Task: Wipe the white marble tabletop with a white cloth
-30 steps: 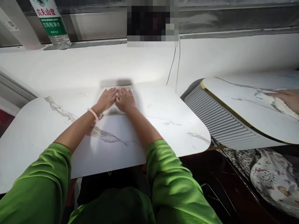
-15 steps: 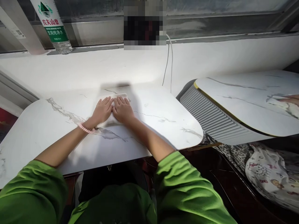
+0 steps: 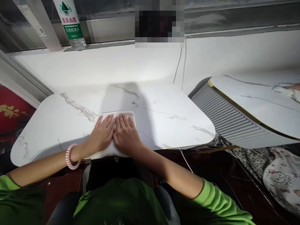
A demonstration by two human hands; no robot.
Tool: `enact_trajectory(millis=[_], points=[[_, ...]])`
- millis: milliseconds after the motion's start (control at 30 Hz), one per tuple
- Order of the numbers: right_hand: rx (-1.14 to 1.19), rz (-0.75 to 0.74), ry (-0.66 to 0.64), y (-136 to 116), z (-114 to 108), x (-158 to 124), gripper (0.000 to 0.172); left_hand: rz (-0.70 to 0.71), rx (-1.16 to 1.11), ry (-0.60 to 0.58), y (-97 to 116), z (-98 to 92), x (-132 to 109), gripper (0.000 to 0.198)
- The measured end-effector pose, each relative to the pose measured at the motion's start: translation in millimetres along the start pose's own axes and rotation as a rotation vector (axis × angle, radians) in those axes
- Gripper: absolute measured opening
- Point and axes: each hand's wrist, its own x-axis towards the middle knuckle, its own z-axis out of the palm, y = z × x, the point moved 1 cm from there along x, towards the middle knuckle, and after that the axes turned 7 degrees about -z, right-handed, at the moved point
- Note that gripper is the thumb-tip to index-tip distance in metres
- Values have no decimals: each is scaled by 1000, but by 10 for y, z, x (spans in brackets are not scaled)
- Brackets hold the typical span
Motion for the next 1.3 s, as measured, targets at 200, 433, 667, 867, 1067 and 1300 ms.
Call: enact_trajectory(millis=[200,433,667,867,1067,1300], points=[[104,7,-20,345,168,742,60,-118,-2,-30,-375,-3,602,52],[154,84,58,730,497,1845,58,-200,8,31,-1027,23,1577,51],[179,87,108,824,566,1993,56,-213,-12,52,-1153,51,1726,51],[121,18,44,599,430,1629,56,-224,26,66,-956,34,1271,51],[74,-55,39,17,259,761,58,-148,-7,33,-597,-52,276,52],[27,-128,62,-479,92,117,58,-139,-19,4,-296,-140,-511,54]])
